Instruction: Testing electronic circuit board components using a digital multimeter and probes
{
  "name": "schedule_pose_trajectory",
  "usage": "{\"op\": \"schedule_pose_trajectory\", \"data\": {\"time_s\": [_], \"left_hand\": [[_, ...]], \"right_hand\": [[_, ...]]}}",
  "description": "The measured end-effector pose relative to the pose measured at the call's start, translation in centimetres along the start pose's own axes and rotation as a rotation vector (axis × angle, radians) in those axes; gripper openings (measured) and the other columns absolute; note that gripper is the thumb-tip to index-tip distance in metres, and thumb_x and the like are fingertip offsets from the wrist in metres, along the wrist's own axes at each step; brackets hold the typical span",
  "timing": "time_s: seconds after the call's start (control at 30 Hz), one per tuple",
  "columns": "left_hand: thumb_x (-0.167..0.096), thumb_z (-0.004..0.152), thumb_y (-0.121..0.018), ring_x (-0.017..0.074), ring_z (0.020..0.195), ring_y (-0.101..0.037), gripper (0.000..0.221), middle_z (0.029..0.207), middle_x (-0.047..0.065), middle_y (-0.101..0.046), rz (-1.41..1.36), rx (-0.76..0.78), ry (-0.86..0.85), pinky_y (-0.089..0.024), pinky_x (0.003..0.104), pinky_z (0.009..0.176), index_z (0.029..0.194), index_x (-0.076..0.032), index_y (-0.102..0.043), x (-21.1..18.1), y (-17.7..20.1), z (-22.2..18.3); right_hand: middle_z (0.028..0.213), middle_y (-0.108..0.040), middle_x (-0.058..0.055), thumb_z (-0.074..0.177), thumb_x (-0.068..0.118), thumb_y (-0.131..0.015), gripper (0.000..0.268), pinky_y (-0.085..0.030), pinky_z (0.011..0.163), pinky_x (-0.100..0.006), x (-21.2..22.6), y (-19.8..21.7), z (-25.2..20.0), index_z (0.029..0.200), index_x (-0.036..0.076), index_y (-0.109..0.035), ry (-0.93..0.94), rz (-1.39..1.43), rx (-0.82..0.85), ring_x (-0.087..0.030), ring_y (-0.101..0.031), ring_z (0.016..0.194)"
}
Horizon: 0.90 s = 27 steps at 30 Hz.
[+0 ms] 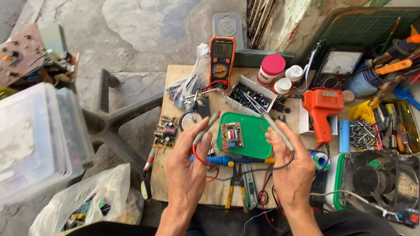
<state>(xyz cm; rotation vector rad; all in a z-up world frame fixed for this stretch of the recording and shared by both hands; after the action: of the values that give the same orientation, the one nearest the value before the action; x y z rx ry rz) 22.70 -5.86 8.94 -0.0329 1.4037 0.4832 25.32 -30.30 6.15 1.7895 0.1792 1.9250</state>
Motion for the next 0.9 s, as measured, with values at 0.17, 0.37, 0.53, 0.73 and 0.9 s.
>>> {"op": "schedule_pose_trajectory", "data": {"time_s": [0.17,0.37,0.53,0.73,0.9], "left_hand": [[-0.030,0.105,-0.067,0.0110,0.088,-0.088,0.034,0.116,-0.001,-0.087,0.010,-0.018,0.217,-0.067,0.028,0.076,0.136,-0.020,-0.077,4.4,-2.4,-0.3],[-0.033,0.104,-0.070,0.0093,0.057,-0.067,0.027,0.062,-0.003,-0.072,0.107,-0.040,0.555,-0.055,0.028,0.060,0.129,-0.033,-0.083,9.1,-4.4,0.5],[-0.037,0.104,-0.071,0.0106,0.057,-0.052,0.025,0.071,-0.006,-0.070,0.155,-0.051,0.641,-0.049,0.029,0.053,0.125,-0.033,-0.085,11.5,-5.6,0.7],[-0.030,0.104,-0.072,0.0036,0.067,-0.071,0.024,0.088,-0.013,-0.084,0.250,-0.120,0.349,-0.058,0.021,0.070,0.125,-0.030,-0.082,10.5,-6.1,2.0],[-0.031,0.103,-0.071,0.0019,0.093,-0.086,0.024,0.120,-0.012,-0.090,0.257,-0.113,0.358,-0.065,0.020,0.081,0.125,-0.028,-0.080,10.8,-6.6,1.9]], "right_hand": [[0.118,-0.083,-0.015,0.107,0.019,-0.066,0.031,-0.069,0.100,-0.032,-2.3,-1.4,0.9,0.134,0.004,-0.074,-0.114,0.119,-0.047,-0.022,-0.084,0.106],[0.108,-0.087,-0.015,0.107,0.026,-0.065,0.031,-0.067,0.091,-0.031,-5.4,-3.0,2.4,0.127,0.006,-0.078,-0.348,0.070,-0.069,-0.020,-0.085,0.098],[0.104,-0.086,-0.014,0.108,0.029,-0.061,0.034,-0.064,0.085,-0.031,-7.1,-4.8,3.3,0.125,0.005,-0.079,-0.450,0.074,-0.054,-0.020,-0.082,0.094],[0.105,-0.086,-0.014,0.106,0.034,-0.061,0.036,-0.068,0.091,-0.033,-9.2,-5.9,3.6,0.125,0.008,-0.078,-0.579,0.031,-0.021,-0.021,-0.083,0.093],[0.108,-0.088,-0.011,0.103,0.039,-0.062,0.037,-0.072,0.093,-0.038,-9.7,-6.0,3.5,0.125,0.014,-0.079,-0.599,-0.055,0.025,-0.023,-0.086,0.093]]}}
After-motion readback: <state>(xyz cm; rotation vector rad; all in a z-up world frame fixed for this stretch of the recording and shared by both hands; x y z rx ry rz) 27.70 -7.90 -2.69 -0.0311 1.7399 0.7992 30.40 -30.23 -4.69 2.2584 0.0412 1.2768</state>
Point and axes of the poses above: each hand's wrist, its own z-axis towards the middle knuckle, its own y-axis out of the back of the hand, x = y × z, the point moved 8 cm from there along z, towards the middle knuckle
